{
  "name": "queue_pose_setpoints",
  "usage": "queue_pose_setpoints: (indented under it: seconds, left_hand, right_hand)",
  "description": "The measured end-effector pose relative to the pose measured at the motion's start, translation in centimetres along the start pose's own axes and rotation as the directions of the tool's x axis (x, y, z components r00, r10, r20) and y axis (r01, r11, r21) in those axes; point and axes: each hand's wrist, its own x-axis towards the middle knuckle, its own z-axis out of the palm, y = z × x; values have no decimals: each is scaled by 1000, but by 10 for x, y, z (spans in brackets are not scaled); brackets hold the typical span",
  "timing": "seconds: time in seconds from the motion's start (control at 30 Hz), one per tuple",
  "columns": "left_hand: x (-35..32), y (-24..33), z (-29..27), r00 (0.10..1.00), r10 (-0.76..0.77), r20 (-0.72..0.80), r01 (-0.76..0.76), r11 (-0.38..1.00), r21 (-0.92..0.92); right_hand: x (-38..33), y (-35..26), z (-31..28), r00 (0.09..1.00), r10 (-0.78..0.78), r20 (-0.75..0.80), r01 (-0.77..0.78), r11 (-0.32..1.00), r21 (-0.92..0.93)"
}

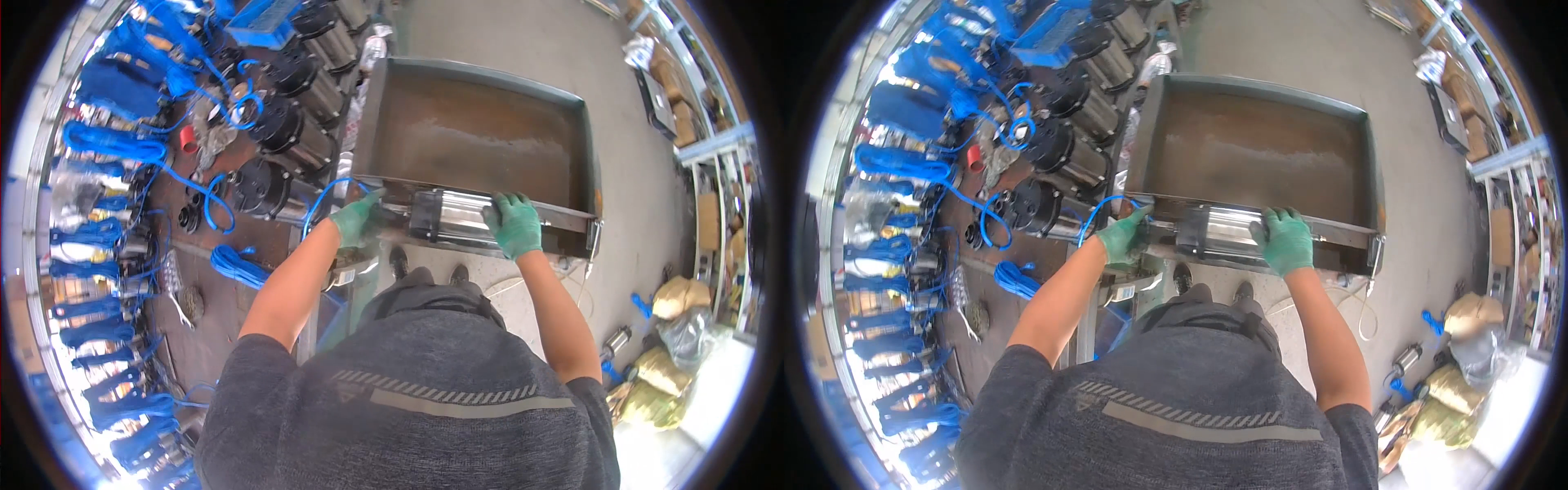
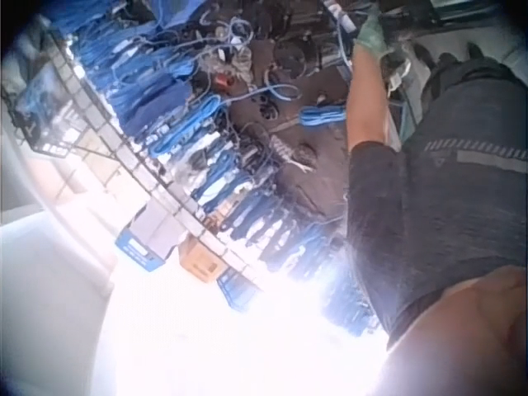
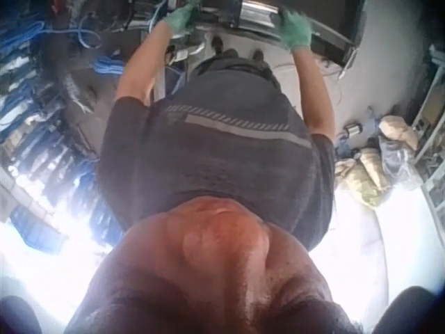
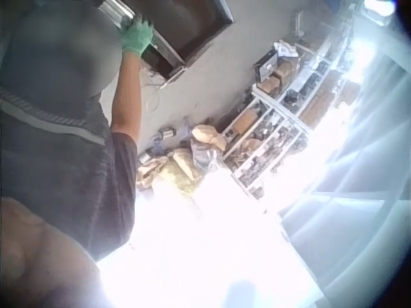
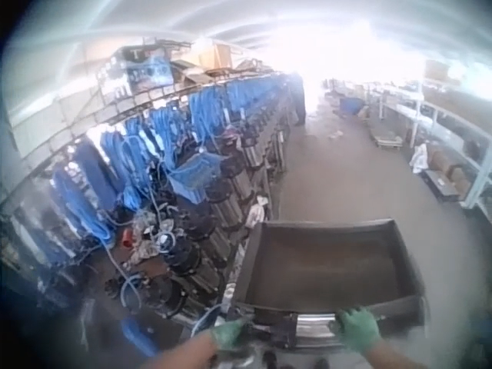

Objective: The person submerges a water pump into a tank of water, moves it while submerged, and then removes it. They place the pump onto a workbench alongside several similar pumps and handle a blue cable attached to the equipment.

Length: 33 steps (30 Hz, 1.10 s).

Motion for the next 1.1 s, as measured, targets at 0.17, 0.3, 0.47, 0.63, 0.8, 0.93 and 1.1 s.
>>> queue_pose_setpoints:
  seconds: [0.17,0.3,0.47,0.63,0.8,0.93,1.1]
  left_hand:
    - [-8,2,-12,998,-10,-60,14,998,66]
    - [5,-2,-34,999,-8,48,6,1000,29]
    - [39,-10,-56,845,511,156,-510,684,521]
    - [39,-10,-34,431,856,286,-390,-109,914]
    - [39,-11,-47,438,823,363,-634,-3,773]
    - [28,22,-33,974,227,-29,-197,897,396]
    - [48,9,-58,964,17,267,1,998,-68]
  right_hand:
    - [3,-12,-2,997,43,65,-44,999,21]
    - [1,-12,0,999,49,10,-49,999,-2]
    - [6,0,-2,994,47,95,-49,999,16]
    - [4,-1,-14,983,86,165,-87,996,-1]
    - [2,-5,1,986,96,138,-98,995,6]
    - [-7,0,-1,992,104,67,-104,995,1]
    - [0,-10,-1,992,104,77,-110,991,75]
